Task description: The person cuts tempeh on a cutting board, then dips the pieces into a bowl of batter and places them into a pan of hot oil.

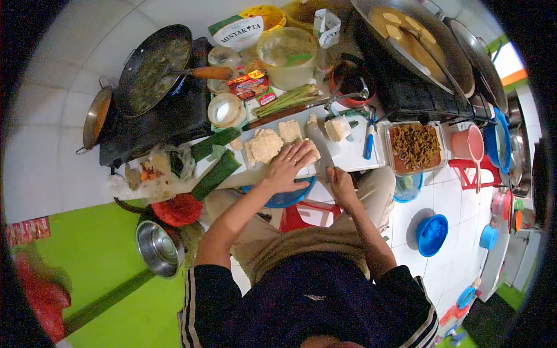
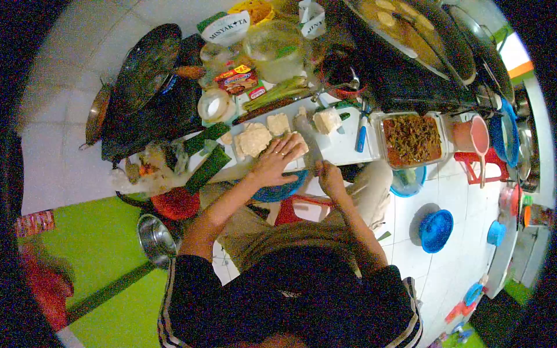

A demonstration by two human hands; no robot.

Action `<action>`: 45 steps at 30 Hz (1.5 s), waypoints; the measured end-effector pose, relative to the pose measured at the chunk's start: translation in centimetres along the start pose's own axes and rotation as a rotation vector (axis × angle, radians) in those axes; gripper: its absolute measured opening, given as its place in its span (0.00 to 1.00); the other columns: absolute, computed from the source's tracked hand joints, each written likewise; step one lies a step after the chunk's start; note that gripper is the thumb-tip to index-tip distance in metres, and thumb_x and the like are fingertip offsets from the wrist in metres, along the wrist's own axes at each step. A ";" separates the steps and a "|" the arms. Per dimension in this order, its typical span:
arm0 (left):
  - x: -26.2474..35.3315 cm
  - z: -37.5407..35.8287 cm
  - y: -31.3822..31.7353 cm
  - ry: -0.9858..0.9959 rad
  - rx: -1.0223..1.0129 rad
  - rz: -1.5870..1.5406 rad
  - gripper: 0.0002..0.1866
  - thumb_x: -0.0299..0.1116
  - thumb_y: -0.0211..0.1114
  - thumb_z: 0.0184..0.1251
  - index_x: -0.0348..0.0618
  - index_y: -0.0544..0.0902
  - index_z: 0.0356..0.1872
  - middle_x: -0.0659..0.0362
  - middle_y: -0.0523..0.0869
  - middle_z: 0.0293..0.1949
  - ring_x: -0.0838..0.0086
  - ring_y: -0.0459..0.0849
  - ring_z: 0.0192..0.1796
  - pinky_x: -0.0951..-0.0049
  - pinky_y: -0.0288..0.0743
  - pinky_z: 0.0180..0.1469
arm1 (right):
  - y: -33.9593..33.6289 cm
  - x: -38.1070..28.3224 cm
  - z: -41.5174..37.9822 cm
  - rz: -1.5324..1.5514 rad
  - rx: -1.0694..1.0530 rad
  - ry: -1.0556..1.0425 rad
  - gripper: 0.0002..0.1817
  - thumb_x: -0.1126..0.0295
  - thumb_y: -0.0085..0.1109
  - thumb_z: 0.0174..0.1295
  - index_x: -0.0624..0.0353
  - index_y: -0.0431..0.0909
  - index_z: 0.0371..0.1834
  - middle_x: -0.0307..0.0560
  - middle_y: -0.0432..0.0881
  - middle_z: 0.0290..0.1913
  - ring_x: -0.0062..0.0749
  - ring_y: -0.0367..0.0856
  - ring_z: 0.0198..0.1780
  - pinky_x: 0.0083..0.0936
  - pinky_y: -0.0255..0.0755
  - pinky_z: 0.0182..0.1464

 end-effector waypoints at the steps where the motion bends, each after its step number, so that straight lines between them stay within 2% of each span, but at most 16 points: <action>1: -0.1 0.1 0.0 -0.007 -0.004 0.005 0.51 0.62 0.63 0.50 0.51 0.52 0.74 0.54 0.47 0.76 0.62 0.43 0.77 0.61 0.31 0.76 | 0.1 -0.2 0.3 0.022 0.007 0.001 0.21 0.57 0.43 0.71 0.64 0.76 0.31 0.64 0.80 0.29 0.63 0.78 0.36 0.48 0.71 0.38; 4: -0.2 0.2 0.1 -0.007 0.003 0.001 0.51 0.61 0.63 0.50 0.50 0.53 0.74 0.54 0.47 0.76 0.62 0.42 0.77 0.61 0.30 0.76 | 0.3 -0.4 0.9 0.038 0.014 -0.007 0.21 0.58 0.43 0.71 0.66 0.76 0.31 0.65 0.80 0.29 0.63 0.78 0.35 0.47 0.71 0.38; 7: -0.1 0.1 0.0 0.016 0.013 -0.018 0.51 0.58 0.66 0.50 0.49 0.54 0.73 0.50 0.48 0.75 0.56 0.46 0.76 0.56 0.38 0.75 | 0.2 -0.8 1.1 0.023 -0.034 -0.017 0.21 0.58 0.42 0.71 0.66 0.76 0.33 0.64 0.80 0.28 0.62 0.79 0.35 0.46 0.72 0.37; 10: -0.3 0.0 -0.2 0.015 0.012 -0.034 0.51 0.59 0.66 0.49 0.49 0.54 0.73 0.51 0.48 0.75 0.57 0.46 0.76 0.57 0.37 0.75 | -0.5 -0.4 0.0 0.135 -0.135 0.003 0.21 0.58 0.44 0.71 0.66 0.77 0.35 0.62 0.80 0.28 0.58 0.80 0.33 0.43 0.72 0.36; 13: -0.2 0.2 -0.1 0.005 0.001 -0.056 0.52 0.59 0.65 0.49 0.49 0.53 0.73 0.52 0.48 0.75 0.59 0.44 0.77 0.59 0.34 0.76 | -1.0 -1.3 -0.5 0.110 -0.048 -0.051 0.21 0.57 0.45 0.70 0.67 0.77 0.34 0.63 0.80 0.28 0.57 0.80 0.32 0.42 0.72 0.36; 14: -0.2 0.2 -0.1 0.000 -0.006 -0.057 0.52 0.59 0.65 0.49 0.49 0.52 0.74 0.53 0.48 0.75 0.59 0.43 0.77 0.59 0.32 0.76 | -0.6 -1.1 -0.2 0.107 -0.117 0.030 0.20 0.59 0.45 0.70 0.68 0.76 0.33 0.65 0.80 0.29 0.57 0.81 0.33 0.42 0.72 0.37; 18: -0.2 -0.1 -0.3 0.007 0.002 -0.007 0.52 0.59 0.65 0.49 0.49 0.52 0.74 0.53 0.47 0.75 0.59 0.43 0.77 0.59 0.34 0.75 | 0.8 -1.0 1.4 0.055 -0.094 -0.051 0.21 0.58 0.43 0.71 0.66 0.76 0.32 0.66 0.79 0.29 0.62 0.78 0.34 0.45 0.71 0.38; 21: -0.2 0.1 -0.4 0.012 0.002 -0.016 0.52 0.60 0.65 0.48 0.49 0.53 0.73 0.53 0.48 0.75 0.59 0.43 0.77 0.59 0.35 0.75 | -0.2 -1.0 -0.3 0.137 -0.131 0.001 0.22 0.56 0.42 0.71 0.65 0.76 0.33 0.65 0.79 0.30 0.63 0.78 0.34 0.46 0.71 0.37; 27: -0.2 0.1 0.3 0.013 0.021 -0.030 0.51 0.62 0.63 0.50 0.49 0.54 0.73 0.50 0.50 0.75 0.57 0.44 0.77 0.57 0.35 0.75 | 0.5 -0.5 -0.3 0.067 -0.112 0.014 0.21 0.56 0.41 0.72 0.63 0.76 0.35 0.62 0.80 0.29 0.61 0.79 0.35 0.45 0.72 0.37; 30: -0.3 -0.2 0.2 0.019 0.028 -0.017 0.51 0.62 0.63 0.50 0.49 0.54 0.73 0.51 0.49 0.75 0.57 0.44 0.77 0.57 0.35 0.75 | 1.5 -0.7 1.9 -0.072 -0.060 -0.045 0.22 0.57 0.46 0.70 0.69 0.77 0.37 0.63 0.78 0.24 0.44 0.81 0.28 0.38 0.71 0.34; 33: -0.4 -0.1 0.1 0.017 0.016 -0.016 0.53 0.61 0.64 0.50 0.49 0.52 0.74 0.52 0.47 0.75 0.58 0.44 0.77 0.59 0.35 0.76 | 1.3 -0.3 0.7 0.113 -0.147 -0.023 0.21 0.57 0.42 0.71 0.65 0.77 0.35 0.62 0.80 0.27 0.61 0.79 0.33 0.46 0.72 0.36; 36: -0.6 -0.1 0.5 0.016 0.003 -0.023 0.52 0.62 0.63 0.50 0.49 0.51 0.74 0.51 0.47 0.75 0.58 0.45 0.76 0.59 0.36 0.76 | 1.0 0.9 -1.3 0.125 -0.132 0.033 0.22 0.56 0.42 0.71 0.66 0.76 0.33 0.63 0.79 0.27 0.60 0.80 0.33 0.45 0.72 0.37; 39: -0.5 -0.1 0.4 0.026 0.013 -0.027 0.52 0.63 0.63 0.51 0.48 0.53 0.73 0.51 0.48 0.75 0.57 0.45 0.76 0.58 0.36 0.76 | 0.0 -1.4 -0.9 0.137 -0.120 -0.004 0.22 0.58 0.46 0.70 0.71 0.75 0.33 0.67 0.75 0.25 0.47 0.74 0.25 0.37 0.69 0.33; 42: -0.5 -0.1 0.5 0.037 0.042 -0.022 0.51 0.65 0.61 0.51 0.47 0.55 0.73 0.49 0.51 0.74 0.56 0.46 0.76 0.57 0.36 0.75 | 1.7 -1.1 1.5 0.058 -0.071 -0.084 0.22 0.58 0.46 0.70 0.71 0.75 0.33 0.67 0.75 0.26 0.50 0.75 0.26 0.37 0.69 0.34; 45: -0.4 -0.3 0.5 0.040 0.041 -0.020 0.51 0.65 0.61 0.51 0.47 0.55 0.73 0.49 0.50 0.74 0.56 0.46 0.76 0.57 0.36 0.75 | 1.3 -1.5 0.8 0.036 -0.111 -0.055 0.25 0.54 0.41 0.71 0.66 0.77 0.31 0.63 0.80 0.28 0.58 0.80 0.33 0.44 0.72 0.38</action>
Point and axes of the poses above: each hand's wrist, its own z-axis towards the middle knuckle, its own y-axis out of the palm, x = y × z, the point moved 7 cm from there along z, towards the middle knuckle
